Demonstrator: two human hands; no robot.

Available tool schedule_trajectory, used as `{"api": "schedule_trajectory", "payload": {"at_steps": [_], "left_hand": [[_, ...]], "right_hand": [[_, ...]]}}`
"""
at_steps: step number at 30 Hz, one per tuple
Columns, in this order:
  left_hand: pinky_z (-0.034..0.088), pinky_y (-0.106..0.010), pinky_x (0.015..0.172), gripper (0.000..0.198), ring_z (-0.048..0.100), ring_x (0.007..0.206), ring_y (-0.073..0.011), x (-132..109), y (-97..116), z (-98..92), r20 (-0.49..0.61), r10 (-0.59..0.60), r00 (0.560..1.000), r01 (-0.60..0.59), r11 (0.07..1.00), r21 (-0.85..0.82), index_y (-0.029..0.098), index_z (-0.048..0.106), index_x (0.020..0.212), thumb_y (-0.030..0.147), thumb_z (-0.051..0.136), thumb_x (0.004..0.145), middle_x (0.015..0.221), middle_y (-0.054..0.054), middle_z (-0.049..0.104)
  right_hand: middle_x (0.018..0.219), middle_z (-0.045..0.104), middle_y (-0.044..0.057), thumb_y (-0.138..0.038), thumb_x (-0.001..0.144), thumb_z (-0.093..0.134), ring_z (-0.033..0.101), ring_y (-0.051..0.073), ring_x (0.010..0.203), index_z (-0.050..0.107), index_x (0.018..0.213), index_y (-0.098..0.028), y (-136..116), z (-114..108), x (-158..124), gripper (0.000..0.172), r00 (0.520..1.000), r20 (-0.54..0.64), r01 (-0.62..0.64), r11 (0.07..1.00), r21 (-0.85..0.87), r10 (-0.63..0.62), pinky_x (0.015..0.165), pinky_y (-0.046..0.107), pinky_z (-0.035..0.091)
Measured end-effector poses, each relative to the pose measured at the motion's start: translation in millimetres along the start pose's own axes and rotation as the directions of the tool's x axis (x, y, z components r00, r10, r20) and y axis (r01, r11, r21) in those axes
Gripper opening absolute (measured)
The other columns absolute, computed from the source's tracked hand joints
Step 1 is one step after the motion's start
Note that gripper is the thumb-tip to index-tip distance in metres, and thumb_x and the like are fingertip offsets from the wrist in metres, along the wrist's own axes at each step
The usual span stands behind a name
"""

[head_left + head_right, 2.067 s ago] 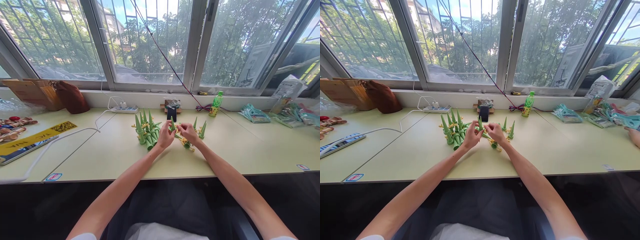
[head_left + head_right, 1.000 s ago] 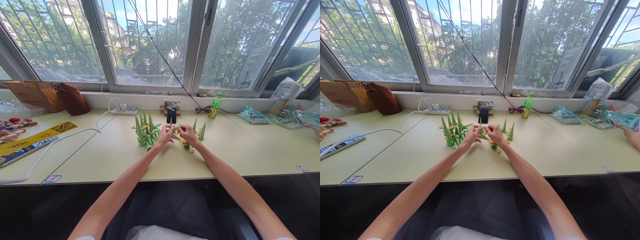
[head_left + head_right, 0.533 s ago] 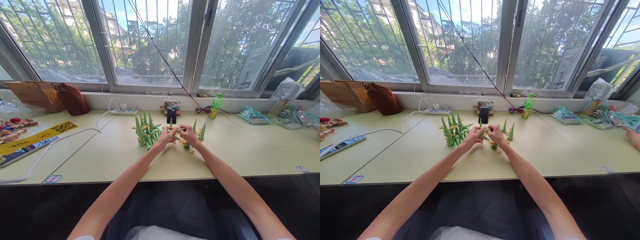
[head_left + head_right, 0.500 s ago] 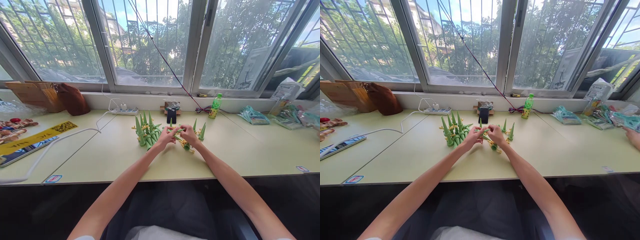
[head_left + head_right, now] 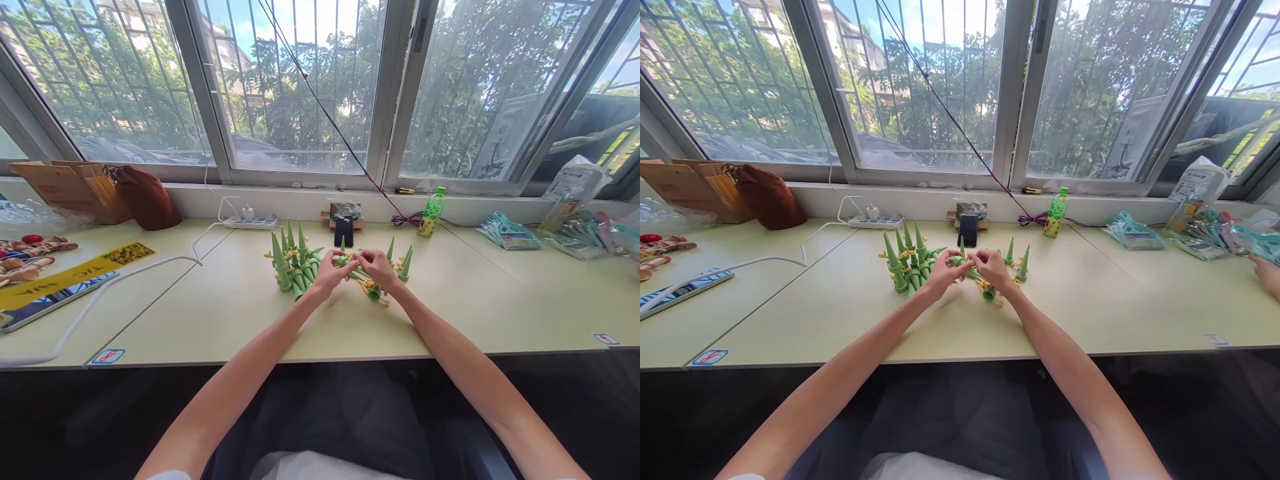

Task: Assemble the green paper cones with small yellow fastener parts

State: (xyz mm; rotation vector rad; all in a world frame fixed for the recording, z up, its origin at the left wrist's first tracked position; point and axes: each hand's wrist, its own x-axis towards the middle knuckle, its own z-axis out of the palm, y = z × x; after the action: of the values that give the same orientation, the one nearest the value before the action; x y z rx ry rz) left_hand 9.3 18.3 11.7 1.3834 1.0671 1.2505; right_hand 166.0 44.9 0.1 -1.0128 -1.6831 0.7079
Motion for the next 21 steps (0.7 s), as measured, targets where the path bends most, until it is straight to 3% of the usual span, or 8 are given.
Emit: {"api": "schedule_trajectory", "payload": {"at_steps": [12,21], "left_hand": [[0.04,-0.018,0.04,0.048,0.052,0.047,-0.0034,10,-13,-2.6,0.01,0.262,0.965,-0.259,0.949,0.18,0.017,0.052,0.098,0.037,0.081,0.067,0.091,-0.001,0.056],[0.05,-0.022,0.052,0.042,0.058,0.058,-0.0079,9,-12,-2.7,-0.036,0.332,0.943,-0.313,0.915,0.253,0.017,0.058,0.097,0.032,0.081,0.066,0.095,-0.005,0.061]], "right_hand": [[0.045,0.046,-0.002,-0.063,0.08,0.057,0.036,0.009,0.043,0.052,0.057,-0.019,-3,-2,-1,0.05,0.999,0.039,-0.034,0.999,0.003,0.034,0.044,0.025,0.027],[0.044,0.043,-0.003,-0.065,0.079,0.057,0.034,0.009,0.041,0.052,0.058,-0.019,-1,0,-1,0.05,0.997,0.046,-0.062,0.998,0.015,0.061,0.043,0.025,0.026]]}}
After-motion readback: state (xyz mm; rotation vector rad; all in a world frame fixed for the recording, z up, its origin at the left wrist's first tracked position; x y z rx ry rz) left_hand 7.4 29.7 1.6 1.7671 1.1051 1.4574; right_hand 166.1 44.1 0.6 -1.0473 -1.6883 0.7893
